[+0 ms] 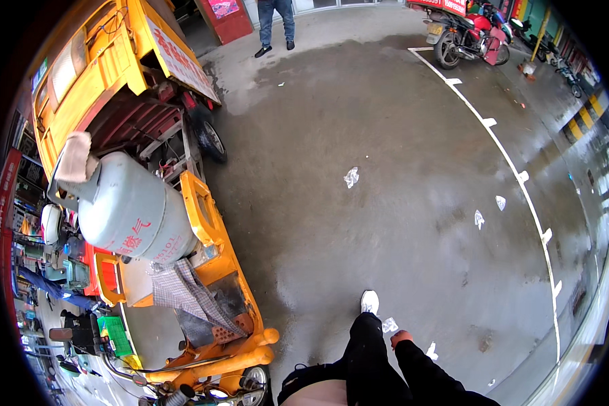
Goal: The person repairs the electrical wiring of a yellow three-wheeled vehicle. They connect wires under the seat, use a power drill to remove and reattach the handlebar assembly, and adjust the internal wiring of the headlight housing.
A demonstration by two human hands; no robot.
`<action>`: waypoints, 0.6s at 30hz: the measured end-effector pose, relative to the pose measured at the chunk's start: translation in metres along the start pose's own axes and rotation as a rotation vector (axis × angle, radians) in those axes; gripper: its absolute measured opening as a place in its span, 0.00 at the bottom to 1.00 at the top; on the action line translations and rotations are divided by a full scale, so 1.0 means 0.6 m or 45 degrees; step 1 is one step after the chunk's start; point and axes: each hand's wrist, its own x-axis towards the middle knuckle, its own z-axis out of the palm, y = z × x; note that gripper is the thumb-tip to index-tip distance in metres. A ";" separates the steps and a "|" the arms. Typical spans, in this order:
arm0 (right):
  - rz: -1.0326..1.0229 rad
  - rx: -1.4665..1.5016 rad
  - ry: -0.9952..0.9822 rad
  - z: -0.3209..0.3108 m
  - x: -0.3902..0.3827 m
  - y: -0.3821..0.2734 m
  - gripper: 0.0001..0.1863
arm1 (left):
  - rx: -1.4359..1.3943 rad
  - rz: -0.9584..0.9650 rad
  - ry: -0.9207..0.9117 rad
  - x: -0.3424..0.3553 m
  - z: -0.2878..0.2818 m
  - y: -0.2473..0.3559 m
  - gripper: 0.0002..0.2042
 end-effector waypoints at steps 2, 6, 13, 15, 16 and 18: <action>-0.203 -0.228 0.103 -0.076 0.063 0.006 0.10 | 0.241 -0.081 -0.118 -0.040 0.072 -0.001 0.24; 0.105 0.206 -0.163 -0.233 0.110 -0.075 0.13 | 0.694 -0.234 -0.233 -0.107 0.114 -0.002 0.24; 0.113 0.399 -0.124 -0.511 0.209 -0.214 0.10 | 1.088 -0.499 -0.393 -0.114 0.247 -0.018 0.25; 0.133 0.589 -0.109 -0.568 0.224 -0.283 0.10 | 1.140 -0.517 -0.372 -0.079 0.292 0.010 0.25; 0.154 0.629 -0.068 -0.604 0.226 -0.293 0.10 | 1.182 -0.493 -0.382 -0.047 0.337 0.031 0.25; 0.149 0.705 -0.029 -0.649 0.236 -0.342 0.11 | 1.216 -0.440 -0.325 0.012 0.392 0.102 0.26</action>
